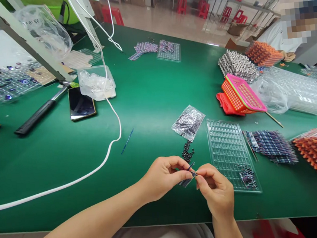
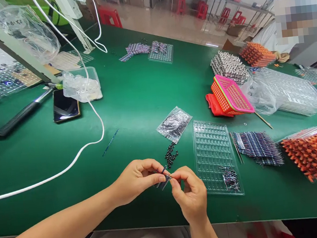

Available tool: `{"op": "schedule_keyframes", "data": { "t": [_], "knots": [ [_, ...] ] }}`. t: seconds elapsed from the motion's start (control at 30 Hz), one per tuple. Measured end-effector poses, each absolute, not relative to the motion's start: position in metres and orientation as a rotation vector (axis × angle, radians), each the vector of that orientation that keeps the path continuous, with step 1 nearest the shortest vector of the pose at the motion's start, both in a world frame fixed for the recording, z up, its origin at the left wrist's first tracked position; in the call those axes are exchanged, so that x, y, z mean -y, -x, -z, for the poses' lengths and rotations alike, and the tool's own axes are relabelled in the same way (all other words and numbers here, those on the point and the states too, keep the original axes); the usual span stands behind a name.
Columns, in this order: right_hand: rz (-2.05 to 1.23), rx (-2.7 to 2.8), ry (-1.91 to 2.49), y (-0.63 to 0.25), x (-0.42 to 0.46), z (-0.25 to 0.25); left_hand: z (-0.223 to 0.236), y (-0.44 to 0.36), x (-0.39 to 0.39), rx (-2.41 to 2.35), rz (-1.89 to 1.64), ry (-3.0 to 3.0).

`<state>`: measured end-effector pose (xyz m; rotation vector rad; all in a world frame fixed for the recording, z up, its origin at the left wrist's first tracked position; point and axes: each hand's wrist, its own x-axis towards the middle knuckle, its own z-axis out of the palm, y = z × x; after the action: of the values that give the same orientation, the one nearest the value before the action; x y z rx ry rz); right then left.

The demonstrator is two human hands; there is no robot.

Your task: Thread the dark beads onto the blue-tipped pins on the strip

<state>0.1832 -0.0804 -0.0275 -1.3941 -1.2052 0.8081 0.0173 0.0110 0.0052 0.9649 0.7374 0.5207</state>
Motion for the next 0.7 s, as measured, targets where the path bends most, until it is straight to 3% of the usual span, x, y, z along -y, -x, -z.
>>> {"op": "schedule_keyframes", "data": {
  "t": [0.37,0.7],
  "knots": [
    [-0.777,1.273,1.285,-0.1842,0.0839,0.0268,-0.0101,-0.0113,-0.0058,-0.716,-0.668,-1.515],
    [-0.807,1.288,1.268,-0.1845,0.0821,0.0243,-0.0125,-0.0128,-0.0046,-0.778,-0.618,-1.459]
  ]
}}
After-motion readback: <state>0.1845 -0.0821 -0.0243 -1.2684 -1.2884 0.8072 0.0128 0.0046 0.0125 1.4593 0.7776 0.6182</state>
